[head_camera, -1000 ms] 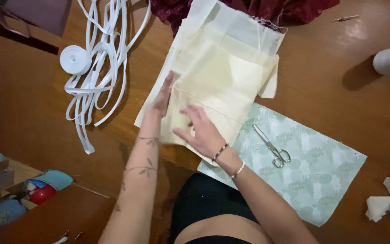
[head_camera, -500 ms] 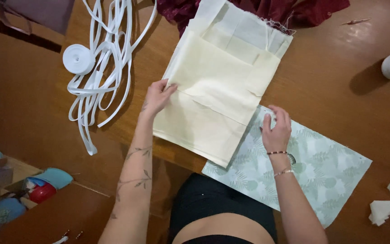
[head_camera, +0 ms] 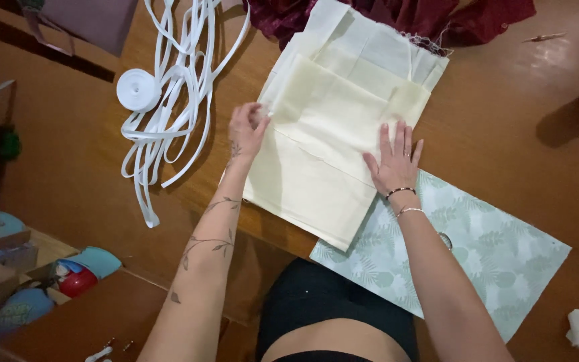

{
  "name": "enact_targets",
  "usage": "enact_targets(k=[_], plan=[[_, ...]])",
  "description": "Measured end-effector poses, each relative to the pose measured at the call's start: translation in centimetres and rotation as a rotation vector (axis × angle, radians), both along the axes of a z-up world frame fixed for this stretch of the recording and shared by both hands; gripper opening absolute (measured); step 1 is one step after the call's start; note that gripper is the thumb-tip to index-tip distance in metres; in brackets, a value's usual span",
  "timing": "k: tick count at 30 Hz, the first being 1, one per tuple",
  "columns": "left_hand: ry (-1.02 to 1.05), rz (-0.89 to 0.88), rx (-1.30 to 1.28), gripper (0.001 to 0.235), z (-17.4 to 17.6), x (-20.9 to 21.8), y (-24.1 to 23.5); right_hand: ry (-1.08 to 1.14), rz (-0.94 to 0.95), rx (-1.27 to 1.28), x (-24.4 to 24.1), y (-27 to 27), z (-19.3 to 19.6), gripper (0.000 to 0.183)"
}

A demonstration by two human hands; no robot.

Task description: The person uses scissors to trim the edges of a piece of off-white fabric placed on a patterned surface. After cutting, they fold the fabric into a smaller rectangle and then move a maroon piece of fabric aside on the table.

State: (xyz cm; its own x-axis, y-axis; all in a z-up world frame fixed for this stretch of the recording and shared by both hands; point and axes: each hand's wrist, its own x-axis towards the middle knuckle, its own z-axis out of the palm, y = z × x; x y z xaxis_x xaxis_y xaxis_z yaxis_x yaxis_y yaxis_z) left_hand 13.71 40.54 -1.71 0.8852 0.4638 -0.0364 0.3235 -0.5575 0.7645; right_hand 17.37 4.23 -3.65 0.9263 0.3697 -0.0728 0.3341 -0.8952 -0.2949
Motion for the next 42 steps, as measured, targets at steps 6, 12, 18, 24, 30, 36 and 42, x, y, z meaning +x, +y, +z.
enact_targets(k=[6,12,18,24,30,36,42], plan=[[0.257,0.026,-0.037,0.076,3.7,-0.2,0.1,0.052,-0.186,0.348,0.7,-0.6,-0.9,0.068],[0.486,0.023,-0.187,0.049,0.7,0.1,0.1,0.188,-0.72,0.777,0.6,-0.3,-0.7,0.07],[0.427,0.03,-0.468,0.054,4.6,2.1,-0.1,0.372,-0.843,0.894,2.9,-3.0,-3.9,0.087],[0.431,0.015,-0.486,0.05,0.7,6.0,1.8,0.449,-0.699,0.911,5.5,-2.6,-4.0,0.054],[0.438,-0.088,-0.486,0.046,0.8,10.2,1.5,0.505,-0.591,1.092,6.5,-1.6,-1.1,0.074],[0.651,-0.123,-0.461,0.065,6.9,7.7,1.2,0.657,-0.631,0.585,2.1,-1.8,1.4,0.11],[0.334,-0.16,-0.684,0.078,7.5,6.3,2.1,0.467,-0.569,0.933,-1.1,0.7,14.0,0.099]])
